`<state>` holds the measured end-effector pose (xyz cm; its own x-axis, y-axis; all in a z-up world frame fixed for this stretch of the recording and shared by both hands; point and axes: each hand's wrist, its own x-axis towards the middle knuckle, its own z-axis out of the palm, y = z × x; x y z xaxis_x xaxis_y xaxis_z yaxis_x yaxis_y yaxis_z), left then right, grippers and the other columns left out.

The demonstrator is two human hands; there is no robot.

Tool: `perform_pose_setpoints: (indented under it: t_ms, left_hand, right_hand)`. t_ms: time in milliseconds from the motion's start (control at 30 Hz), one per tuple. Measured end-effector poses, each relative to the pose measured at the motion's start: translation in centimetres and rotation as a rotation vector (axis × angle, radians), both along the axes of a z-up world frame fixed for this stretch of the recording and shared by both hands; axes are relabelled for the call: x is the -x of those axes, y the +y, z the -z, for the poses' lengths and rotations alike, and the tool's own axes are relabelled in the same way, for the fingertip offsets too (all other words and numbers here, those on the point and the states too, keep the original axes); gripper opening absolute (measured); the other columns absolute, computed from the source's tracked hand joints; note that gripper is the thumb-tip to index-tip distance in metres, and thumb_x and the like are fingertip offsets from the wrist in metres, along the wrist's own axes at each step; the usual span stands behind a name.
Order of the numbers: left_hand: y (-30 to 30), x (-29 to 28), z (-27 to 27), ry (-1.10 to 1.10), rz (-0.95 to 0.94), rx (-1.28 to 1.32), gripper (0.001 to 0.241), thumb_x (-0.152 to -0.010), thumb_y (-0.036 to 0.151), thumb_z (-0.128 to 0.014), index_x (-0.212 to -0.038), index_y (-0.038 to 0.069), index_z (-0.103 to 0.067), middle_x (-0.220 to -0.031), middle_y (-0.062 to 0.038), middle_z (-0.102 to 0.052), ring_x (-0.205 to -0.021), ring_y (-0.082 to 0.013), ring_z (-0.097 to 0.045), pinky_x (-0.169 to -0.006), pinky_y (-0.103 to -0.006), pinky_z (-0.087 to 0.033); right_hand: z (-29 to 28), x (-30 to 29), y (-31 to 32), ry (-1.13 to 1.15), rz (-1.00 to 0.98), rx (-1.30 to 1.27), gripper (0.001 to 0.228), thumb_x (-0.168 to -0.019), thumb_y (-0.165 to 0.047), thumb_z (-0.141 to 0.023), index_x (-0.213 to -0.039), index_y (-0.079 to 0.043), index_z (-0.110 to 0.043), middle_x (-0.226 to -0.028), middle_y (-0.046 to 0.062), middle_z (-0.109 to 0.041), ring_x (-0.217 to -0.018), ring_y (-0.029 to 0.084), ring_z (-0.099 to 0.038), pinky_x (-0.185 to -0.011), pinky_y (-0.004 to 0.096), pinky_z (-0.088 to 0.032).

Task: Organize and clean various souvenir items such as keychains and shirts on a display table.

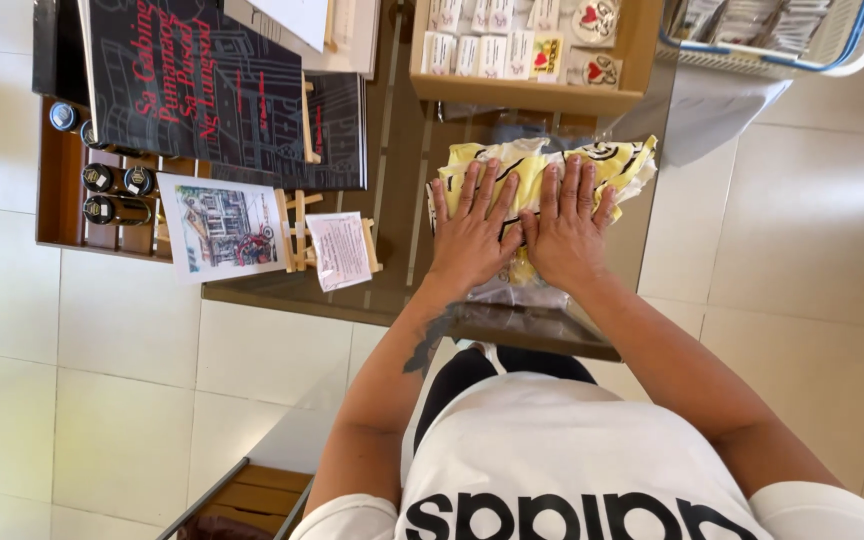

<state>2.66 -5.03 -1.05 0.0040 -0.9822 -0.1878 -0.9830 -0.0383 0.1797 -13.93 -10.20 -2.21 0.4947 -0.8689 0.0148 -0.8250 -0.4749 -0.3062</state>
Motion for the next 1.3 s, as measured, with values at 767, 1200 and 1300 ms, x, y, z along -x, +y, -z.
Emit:
perform_pose_setpoints:
  t_ms: [767,1200,1300]
  left_hand:
    - [3.0,-0.4,-1.6,-0.002,0.126,-0.049,0.074,-0.105,0.053,-0.035,-0.169,0.026,-0.009,-0.175,-0.008,-0.001,-0.161,-0.0316,0.003,-0.123,-0.0691,0.006]
    - [13.0,-2.0,-1.9,0.05,0.246,0.028,0.073,-0.104,0.053,-0.034,-0.168,0.025,-0.013,-0.175,-0.009,-0.002,-0.16,-0.0337,0.005,-0.121,-0.0715,0.009]
    - [12.2,-1.7,-1.1,0.036,0.204,0.069,0.073,-0.102,0.055,-0.037,-0.167,0.027,-0.017,-0.175,-0.008,-0.008,-0.161,-0.0327,-0.001,-0.121,-0.0723,0.008]
  right_hand:
    - [-0.9,0.3,4.8,0.024,0.134,-0.099,0.076,-0.109,-0.05,-0.036,-0.166,-0.002,-0.017,-0.171,0.027,-0.008,-0.158,0.043,-0.002,-0.122,0.064,0.005]
    - [-1.8,-1.2,16.0,0.01,0.202,-0.074,0.078,-0.107,-0.05,-0.037,-0.165,-0.001,-0.019,-0.171,0.029,-0.007,-0.158,0.045,-0.001,-0.12,0.066,0.004]
    - [-2.4,-1.4,14.7,0.015,0.178,-0.115,0.077,-0.107,-0.049,-0.038,-0.166,-0.003,-0.018,-0.171,0.029,-0.008,-0.158,0.046,-0.002,-0.12,0.068,0.001]
